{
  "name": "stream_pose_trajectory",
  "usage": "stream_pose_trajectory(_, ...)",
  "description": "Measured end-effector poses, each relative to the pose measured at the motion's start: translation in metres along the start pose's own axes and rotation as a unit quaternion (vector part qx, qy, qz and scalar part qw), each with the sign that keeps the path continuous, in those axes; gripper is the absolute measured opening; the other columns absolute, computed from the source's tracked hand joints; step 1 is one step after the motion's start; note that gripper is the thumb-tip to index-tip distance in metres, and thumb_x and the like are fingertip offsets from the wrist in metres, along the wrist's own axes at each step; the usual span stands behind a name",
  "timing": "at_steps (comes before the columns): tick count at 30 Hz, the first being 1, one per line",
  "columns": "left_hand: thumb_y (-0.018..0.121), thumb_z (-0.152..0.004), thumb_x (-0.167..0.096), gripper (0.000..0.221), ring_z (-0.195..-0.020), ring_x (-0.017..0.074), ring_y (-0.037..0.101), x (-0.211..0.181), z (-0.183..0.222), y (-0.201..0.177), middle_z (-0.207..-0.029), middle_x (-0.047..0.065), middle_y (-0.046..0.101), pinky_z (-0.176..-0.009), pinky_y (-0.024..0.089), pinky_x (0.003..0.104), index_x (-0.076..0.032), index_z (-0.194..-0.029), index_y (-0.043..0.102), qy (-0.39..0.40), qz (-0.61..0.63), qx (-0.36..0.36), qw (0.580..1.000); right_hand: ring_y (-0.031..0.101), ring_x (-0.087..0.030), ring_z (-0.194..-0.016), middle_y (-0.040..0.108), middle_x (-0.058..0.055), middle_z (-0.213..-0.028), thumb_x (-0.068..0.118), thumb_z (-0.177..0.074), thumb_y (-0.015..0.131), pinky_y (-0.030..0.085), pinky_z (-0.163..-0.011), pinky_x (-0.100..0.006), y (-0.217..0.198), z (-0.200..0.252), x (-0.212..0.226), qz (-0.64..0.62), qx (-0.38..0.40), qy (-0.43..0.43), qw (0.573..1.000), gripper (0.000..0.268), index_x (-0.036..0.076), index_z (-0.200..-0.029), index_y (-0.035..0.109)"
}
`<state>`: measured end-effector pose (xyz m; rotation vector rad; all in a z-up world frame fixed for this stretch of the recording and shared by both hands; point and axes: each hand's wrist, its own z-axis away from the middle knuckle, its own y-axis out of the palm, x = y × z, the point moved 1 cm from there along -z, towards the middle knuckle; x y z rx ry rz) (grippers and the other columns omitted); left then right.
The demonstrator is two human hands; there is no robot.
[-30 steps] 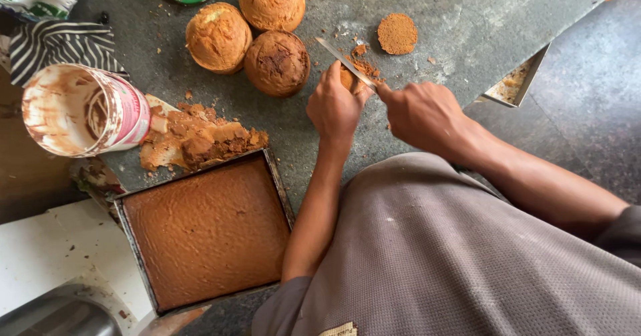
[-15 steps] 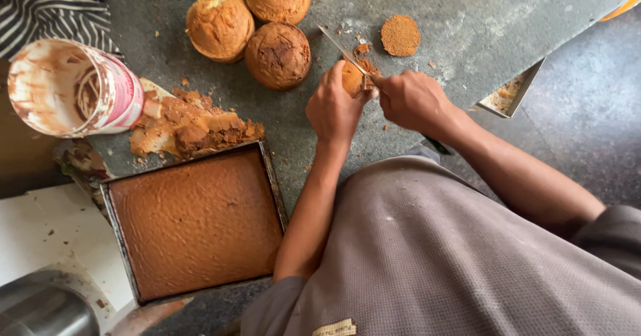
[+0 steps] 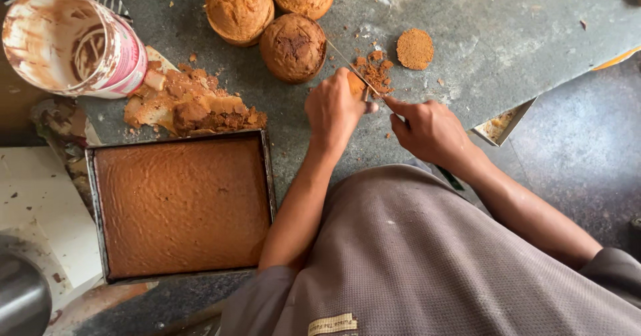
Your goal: The person slices small round cakes horizontally using a long knife on a metal surface, removing the top layer from several cakes and placing them aside.
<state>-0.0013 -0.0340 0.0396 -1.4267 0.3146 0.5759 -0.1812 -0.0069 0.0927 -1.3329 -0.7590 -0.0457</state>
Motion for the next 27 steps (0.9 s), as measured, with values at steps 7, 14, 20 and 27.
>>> stream_pose_trajectory(7,0.096,-0.062,-0.036,0.055,-0.079,0.0309,0.076,-0.013,-0.028,0.012,-0.088,0.016,0.077,-0.069,0.059,0.043,-0.004,-0.097,0.069,0.014,0.013,-0.011,1.0,0.061,-0.034,-0.047,0.064,-0.017,-0.062,0.009,-0.092,0.059,0.048,-0.046,-0.048,-0.032,0.024,0.018,0.067,-0.002,-0.034,0.997,0.046,0.002,-0.138,0.063)
stream_pose_trajectory(14,0.092,-0.07,-0.031,0.047,-0.086,0.0394,0.074,-0.012,-0.035,0.025,-0.092,0.02,0.075,-0.074,0.058,0.049,-0.003,-0.096,0.066,0.034,0.02,-0.049,0.998,0.059,-0.032,-0.045,0.06,-0.015,-0.055,0.011,-0.094,0.059,0.046,-0.045,-0.048,-0.009,0.002,0.007,0.123,0.01,-0.02,0.992,0.044,0.002,-0.137,0.062)
stream_pose_trajectory(20,0.092,-0.066,-0.031,0.051,-0.085,0.0348,0.075,-0.013,-0.035,0.026,-0.092,0.018,0.074,-0.074,0.059,0.046,-0.002,-0.098,0.064,0.003,0.019,0.001,1.0,0.057,-0.03,-0.036,0.058,-0.013,-0.049,0.005,-0.092,0.056,0.044,-0.039,-0.048,-0.013,-0.008,0.009,0.144,0.078,0.013,0.986,0.048,-0.002,-0.139,0.059)
stream_pose_trajectory(27,0.093,-0.072,-0.026,0.045,-0.088,0.0347,0.075,-0.005,-0.037,0.047,-0.096,0.017,0.075,-0.075,0.06,0.045,-0.006,-0.1,0.063,0.044,0.004,-0.068,0.997,0.058,-0.034,-0.046,0.058,-0.019,-0.056,0.008,-0.097,0.058,0.046,-0.047,-0.049,-0.005,-0.021,-0.004,0.089,0.037,-0.014,0.995,0.038,-0.001,-0.133,0.064)
